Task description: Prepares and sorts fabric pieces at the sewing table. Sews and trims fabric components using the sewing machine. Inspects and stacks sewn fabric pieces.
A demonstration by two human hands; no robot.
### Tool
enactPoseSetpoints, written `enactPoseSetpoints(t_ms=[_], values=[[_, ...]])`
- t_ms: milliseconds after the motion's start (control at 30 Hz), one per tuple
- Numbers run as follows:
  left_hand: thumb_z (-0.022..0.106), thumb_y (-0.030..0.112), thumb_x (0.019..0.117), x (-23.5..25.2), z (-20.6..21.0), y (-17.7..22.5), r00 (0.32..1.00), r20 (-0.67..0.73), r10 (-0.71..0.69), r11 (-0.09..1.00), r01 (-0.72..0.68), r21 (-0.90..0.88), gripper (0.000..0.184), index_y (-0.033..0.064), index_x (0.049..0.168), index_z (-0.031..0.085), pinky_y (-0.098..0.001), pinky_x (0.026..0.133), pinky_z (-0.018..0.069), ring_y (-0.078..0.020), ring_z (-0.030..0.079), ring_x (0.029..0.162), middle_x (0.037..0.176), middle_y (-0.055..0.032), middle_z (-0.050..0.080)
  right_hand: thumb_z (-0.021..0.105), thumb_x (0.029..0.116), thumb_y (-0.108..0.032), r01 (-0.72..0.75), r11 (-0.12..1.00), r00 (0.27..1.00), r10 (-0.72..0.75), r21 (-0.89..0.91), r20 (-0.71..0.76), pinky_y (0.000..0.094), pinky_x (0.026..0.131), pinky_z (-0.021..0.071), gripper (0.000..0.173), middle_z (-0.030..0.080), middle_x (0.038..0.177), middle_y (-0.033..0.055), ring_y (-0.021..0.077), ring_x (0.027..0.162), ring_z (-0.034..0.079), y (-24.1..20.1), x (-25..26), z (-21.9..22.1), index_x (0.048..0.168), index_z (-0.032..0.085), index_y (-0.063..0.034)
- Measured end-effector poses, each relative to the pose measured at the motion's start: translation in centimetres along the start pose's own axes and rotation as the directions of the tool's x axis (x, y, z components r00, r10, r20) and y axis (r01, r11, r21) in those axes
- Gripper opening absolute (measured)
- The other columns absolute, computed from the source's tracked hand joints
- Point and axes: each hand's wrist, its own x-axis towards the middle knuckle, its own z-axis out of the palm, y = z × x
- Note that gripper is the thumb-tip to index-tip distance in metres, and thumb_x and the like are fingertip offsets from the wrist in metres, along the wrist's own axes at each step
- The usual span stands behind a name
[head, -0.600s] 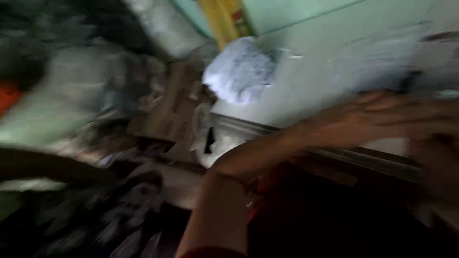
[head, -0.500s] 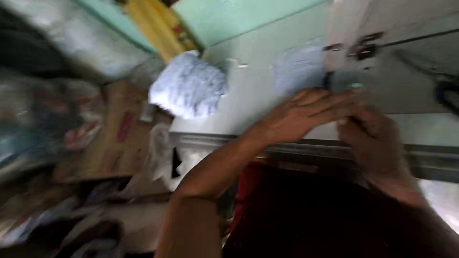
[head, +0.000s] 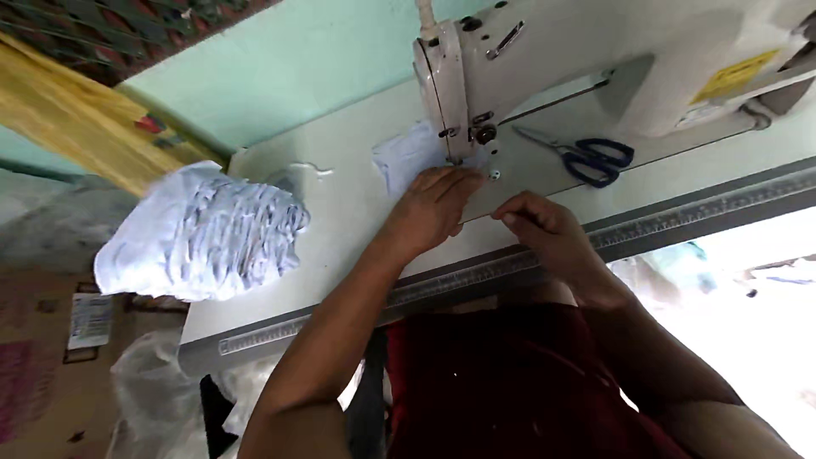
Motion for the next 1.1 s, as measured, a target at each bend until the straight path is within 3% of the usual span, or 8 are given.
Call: enactPoseSetpoints(t_ms=[167,333,567,767,867,1000,1033,1100], values=[[0.058,0.026,0.1034,-2.2,-0.4,1.8,0.995,-0.099,0.002,0.992,0.010,0.125,0.024,0.0096,0.114,0.072,-0.0509,0.102,0.0415,-0.0269,0.065,0.112,0.113,-0.0097,0.072,0.058,0.0997,-0.018,0.026,0.988,0.998,-0.035,-0.155,-0.052,0.0162,0.052,0.0416,0.016,0.057,0.073,-0.0062,-0.0013,0.057,0.047,-0.6,-1.9,-2.2,0.106,0.070,-0.0086],[0.063,0.022,0.1022,-4.4,-1.3,3.6,0.980,-0.186,0.074,0.972,-0.028,0.235,0.009,0.0188,0.103,0.071,-0.0491,0.116,0.0246,-0.0174,0.060,0.119,0.103,-0.0010,0.072,0.060,0.0979,-0.020,0.047,0.932,0.993,-0.082,-0.359,-0.084,0.0152,0.051,0.0406,0.016,0.055,0.069,-0.0088,-0.0034,0.055,0.046,-1.7,-3.3,-4.3,0.102,0.072,-0.0110],[0.062,0.024,0.1032,-6.0,-2.8,5.4,0.992,-0.127,0.005,0.968,0.027,0.251,0.010,0.0187,0.102,0.069,-0.0537,0.120,0.0198,-0.0169,0.060,0.123,0.101,0.0005,0.073,0.057,0.0974,-0.023,0.121,0.809,0.983,-0.177,-0.575,-0.043,0.0174,0.053,0.0428,0.019,0.059,0.073,-0.0077,-0.0033,0.058,0.047,-3.7,-5.5,-8.7,0.100,0.071,-0.0103],[0.056,0.023,0.1052,-6.1,-2.5,7.5,1.000,0.014,0.007,0.989,-0.009,0.147,0.016,0.0157,0.105,0.071,-0.0645,0.117,0.0269,-0.0230,0.062,0.127,0.104,-0.0016,0.075,0.060,0.0995,-0.022,0.044,0.801,0.992,-0.105,-0.597,-0.067,0.0230,0.050,0.0396,0.016,0.055,0.068,-0.0039,0.0025,0.054,0.045,-3.6,-2.6,-11.2,0.102,0.069,-0.0084],[0.052,0.020,0.1064,-5.7,-2.1,8.0,0.998,0.045,0.054,0.998,-0.055,0.028,0.020,0.0107,0.105,0.071,-0.0623,0.120,0.0272,-0.0260,0.063,0.127,0.104,-0.0045,0.075,0.061,0.0986,-0.015,-0.018,0.807,0.996,-0.040,-0.590,-0.084,0.0280,0.055,0.0402,0.014,0.052,0.069,-0.0016,0.0056,0.058,0.044,-3.1,0.1,-11.6,0.103,0.068,-0.0038],[0.051,0.018,0.1067,-5.9,-2.1,7.5,0.990,0.084,0.112,0.991,-0.105,-0.085,0.022,0.0061,0.104,0.070,-0.0520,0.119,0.0380,-0.0263,0.070,0.113,0.098,-0.0086,0.075,0.064,0.0988,-0.014,-0.062,0.746,0.994,-0.015,-0.663,-0.111,0.0437,0.059,0.0462,0.016,0.058,0.073,0.0085,0.0193,0.061,0.052,-2.8,2.2,-10.8,0.107,0.069,-0.0012],[0.051,0.017,0.1066,-6.0,-2.1,7.2,0.990,0.083,0.113,0.991,-0.106,-0.086,0.022,0.0060,0.105,0.070,-0.0490,0.118,0.0399,-0.0250,0.071,0.108,0.096,-0.0086,0.074,0.066,0.0979,-0.015,-0.043,0.740,0.995,-0.032,-0.671,-0.100,0.0458,0.064,0.0495,0.017,0.061,0.079,0.0105,0.0218,0.067,0.057,-2.8,2.4,-10.0,0.108,0.070,-0.0017],[0.053,0.016,0.1052,-6.1,-2.1,6.5,0.990,0.070,0.123,0.989,-0.117,-0.087,0.021,0.0057,0.105,0.071,-0.0445,0.114,0.0447,-0.0237,0.072,0.101,0.094,-0.0087,0.074,0.066,0.0974,-0.017,-0.010,0.796,0.997,-0.041,-0.605,-0.071,0.0517,0.088,0.0536,0.025,0.068,0.107,0.0182,0.0304,0.098,0.065,-3.1,2.7,-7.2,0.115,0.070,0.0005]])
